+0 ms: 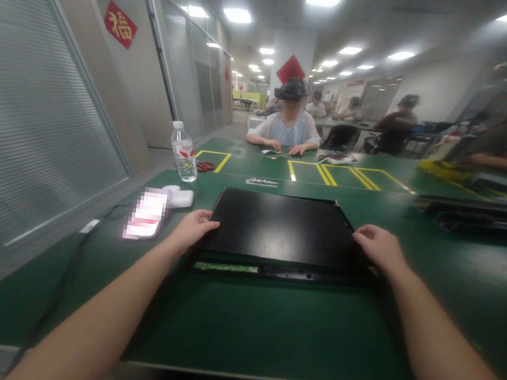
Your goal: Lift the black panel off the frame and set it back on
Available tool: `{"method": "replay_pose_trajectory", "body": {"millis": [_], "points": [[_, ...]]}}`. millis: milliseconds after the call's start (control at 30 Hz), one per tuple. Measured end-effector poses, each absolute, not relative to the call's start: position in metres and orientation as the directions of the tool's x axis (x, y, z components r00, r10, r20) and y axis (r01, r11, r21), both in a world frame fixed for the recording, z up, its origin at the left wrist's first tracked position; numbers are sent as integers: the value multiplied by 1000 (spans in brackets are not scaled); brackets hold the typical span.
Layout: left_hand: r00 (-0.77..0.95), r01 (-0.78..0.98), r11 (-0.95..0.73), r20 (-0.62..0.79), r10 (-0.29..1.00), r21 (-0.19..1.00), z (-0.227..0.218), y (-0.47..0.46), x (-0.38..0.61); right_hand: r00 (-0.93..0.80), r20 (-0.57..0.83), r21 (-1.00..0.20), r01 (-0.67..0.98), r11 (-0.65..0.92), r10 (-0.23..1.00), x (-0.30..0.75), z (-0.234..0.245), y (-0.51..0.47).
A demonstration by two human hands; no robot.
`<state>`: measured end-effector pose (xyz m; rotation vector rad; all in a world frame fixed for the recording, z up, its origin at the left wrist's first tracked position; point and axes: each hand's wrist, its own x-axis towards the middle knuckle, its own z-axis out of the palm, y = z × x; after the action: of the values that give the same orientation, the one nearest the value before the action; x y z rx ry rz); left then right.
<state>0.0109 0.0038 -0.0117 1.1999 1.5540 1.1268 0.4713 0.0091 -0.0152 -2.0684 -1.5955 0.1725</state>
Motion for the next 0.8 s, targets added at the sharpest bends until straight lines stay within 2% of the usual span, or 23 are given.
{"method": "replay_pose_trajectory", "body": {"millis": [300, 600, 800], "points": [[-191, 229, 118, -74, 979, 966, -14, 5, 10, 317, 207, -518, 838, -171, 926, 475, -17, 11], [-188, 235, 126, -82, 979, 964, -13, 5, 10, 295, 185, -502, 848, -168, 938, 476, -16, 11], [-207, 147, 181, -149, 967, 972, -8, 3, 13, 292, 178, -503, 848, -168, 940, 478, -17, 12]]}}
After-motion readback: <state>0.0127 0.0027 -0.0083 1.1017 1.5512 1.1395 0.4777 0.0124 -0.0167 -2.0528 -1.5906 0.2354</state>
